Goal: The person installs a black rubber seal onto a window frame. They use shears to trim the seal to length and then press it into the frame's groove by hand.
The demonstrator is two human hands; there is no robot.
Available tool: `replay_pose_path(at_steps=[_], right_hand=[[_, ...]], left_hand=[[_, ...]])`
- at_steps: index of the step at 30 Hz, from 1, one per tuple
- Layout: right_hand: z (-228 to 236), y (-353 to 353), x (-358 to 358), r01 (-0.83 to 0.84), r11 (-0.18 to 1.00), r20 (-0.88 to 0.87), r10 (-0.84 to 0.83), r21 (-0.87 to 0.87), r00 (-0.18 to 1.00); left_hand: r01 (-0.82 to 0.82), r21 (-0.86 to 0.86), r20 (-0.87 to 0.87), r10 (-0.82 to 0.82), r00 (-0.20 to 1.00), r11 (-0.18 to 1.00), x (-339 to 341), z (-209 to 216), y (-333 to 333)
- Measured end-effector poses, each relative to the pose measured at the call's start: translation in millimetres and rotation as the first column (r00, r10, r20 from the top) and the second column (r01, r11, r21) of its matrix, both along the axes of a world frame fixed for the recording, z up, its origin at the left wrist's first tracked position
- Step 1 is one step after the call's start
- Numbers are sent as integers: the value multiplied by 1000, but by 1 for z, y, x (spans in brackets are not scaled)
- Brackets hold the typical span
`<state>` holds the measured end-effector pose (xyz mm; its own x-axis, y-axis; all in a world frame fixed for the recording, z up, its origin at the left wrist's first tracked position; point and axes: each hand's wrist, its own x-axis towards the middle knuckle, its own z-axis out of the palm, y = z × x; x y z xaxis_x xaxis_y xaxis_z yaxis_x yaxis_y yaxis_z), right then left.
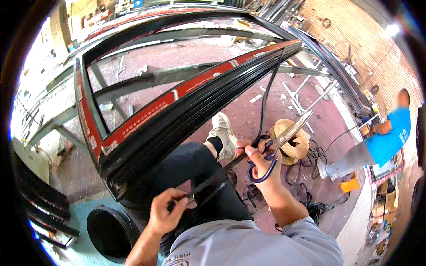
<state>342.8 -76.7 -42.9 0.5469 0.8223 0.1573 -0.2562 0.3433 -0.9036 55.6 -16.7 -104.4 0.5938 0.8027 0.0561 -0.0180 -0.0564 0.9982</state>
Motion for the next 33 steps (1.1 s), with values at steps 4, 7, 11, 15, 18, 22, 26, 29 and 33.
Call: replay_pose_path(at_steps=[4, 7, 11, 15, 18, 22, 26, 29, 33], right_hand=[[-8, 0, -5, -22, 988, 47, 30, -155, 998], [-19, -2, -3, -71, 982, -44, 64, -173, 997], [-22, -7, -1, -146, 954, 53, 166, -262, 985], [-26, -17, 4, -239, 897, 178, 321, -373, 930], [-29, -30, 6, -243, 891, 231, 347, -384, 909], [-14, -52, 6, -355, 873, 110, 410, -333, 905], [-10, -62, 4, -418, 865, 84, 455, -279, 886], [-1, -68, 10, -435, 813, 108, 509, -388, 854], [7, -69, 11, -394, 786, 171, 522, -476, 836]], left_hand=[[-188, 15, 153, 184, 971, 982, -19, 8, 3], [-277, 87, 298, 240, 924, 957, -5, 9, 4], [-94, 74, 592, 32, 805, 993, 35, 32, 7], [86, 36, 758, -83, 646, 996, 80, 46, 13], [76, 37, 791, -76, 607, 996, 107, 57, 23], [199, 3, 717, -141, 682, 980, 122, 71, 34], [240, -96, 700, -106, 706, 966, 137, 76, 38], [280, -116, 647, -142, 749, 953, 136, 83, 36], [284, -157, 620, -130, 773, 946, 134, 85, 32]])
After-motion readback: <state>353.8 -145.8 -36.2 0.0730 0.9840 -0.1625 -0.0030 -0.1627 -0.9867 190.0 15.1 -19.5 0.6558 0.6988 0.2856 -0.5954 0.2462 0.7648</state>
